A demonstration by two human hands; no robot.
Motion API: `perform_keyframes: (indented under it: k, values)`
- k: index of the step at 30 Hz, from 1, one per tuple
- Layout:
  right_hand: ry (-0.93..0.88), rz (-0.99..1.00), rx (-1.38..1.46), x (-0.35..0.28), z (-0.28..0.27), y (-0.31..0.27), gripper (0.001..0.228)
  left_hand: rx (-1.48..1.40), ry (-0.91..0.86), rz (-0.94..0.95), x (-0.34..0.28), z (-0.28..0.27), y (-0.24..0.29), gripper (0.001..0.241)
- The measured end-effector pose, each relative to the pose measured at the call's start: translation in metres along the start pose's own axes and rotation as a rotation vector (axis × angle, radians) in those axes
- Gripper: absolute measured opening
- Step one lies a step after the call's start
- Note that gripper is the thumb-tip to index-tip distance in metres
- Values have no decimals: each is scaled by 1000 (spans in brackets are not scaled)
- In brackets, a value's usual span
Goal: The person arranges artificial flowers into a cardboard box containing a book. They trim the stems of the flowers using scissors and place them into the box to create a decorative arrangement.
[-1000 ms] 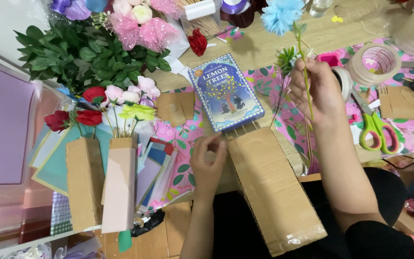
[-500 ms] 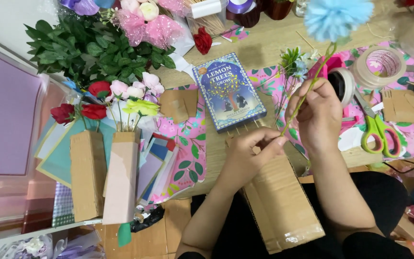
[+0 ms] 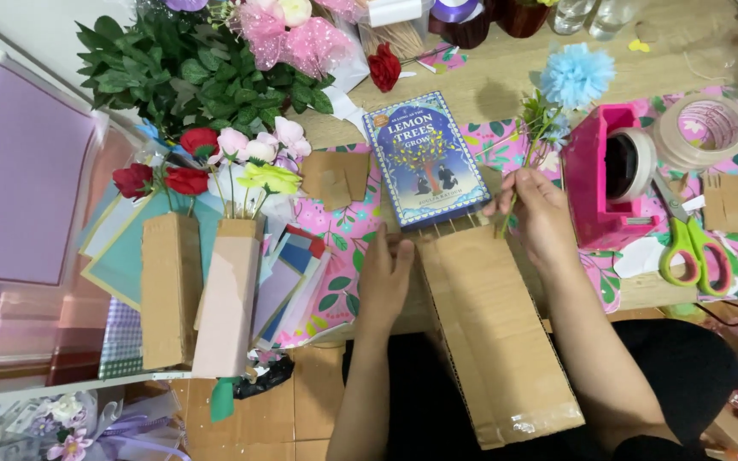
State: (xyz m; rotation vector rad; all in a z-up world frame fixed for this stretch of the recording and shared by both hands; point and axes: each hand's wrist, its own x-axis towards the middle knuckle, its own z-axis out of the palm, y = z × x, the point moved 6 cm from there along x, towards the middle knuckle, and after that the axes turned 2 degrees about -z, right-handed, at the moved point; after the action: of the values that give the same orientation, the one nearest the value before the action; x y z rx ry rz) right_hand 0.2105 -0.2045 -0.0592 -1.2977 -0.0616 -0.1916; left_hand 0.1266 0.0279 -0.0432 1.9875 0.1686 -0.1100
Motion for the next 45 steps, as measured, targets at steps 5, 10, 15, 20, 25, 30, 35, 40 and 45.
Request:
perform_keyframes:
  k: [5, 10, 15, 20, 25, 30, 35, 40, 45]
  values:
    - [-13, 39, 17, -7, 27, 2, 27, -141, -91, -101, -11, 14, 33, 106]
    - [14, 108, -8, 1, 8, 23, 28, -301, -85, -120, -3, 25, 14, 120]
    - [51, 76, -555, 37, -38, 16, 25, -376, -84, -102, 9, 24, 5, 115]
    - [49, -46, -1011, 96, -44, 11, 29, -399, -80, -127, 16, 27, -3, 103]
    - [-144, 72, -1252, 94, 5, -6, 49, -440, -34, -71, 28, 27, -19, 94]
    - [-140, 143, -1430, 98, -3, -1, 41, -460, -26, -60, 28, 23, -16, 93]
    - [-256, 140, -1361, 115, -7, 28, 34, -317, -30, -168, 31, 16, 1, 95]
    - [-119, -89, -1294, 133, -35, 28, 28, -308, -18, -164, 33, 8, 33, 103]
    - [34, -153, -677, 103, -19, -48, 11, -235, 51, -266, 62, 21, -23, 96]
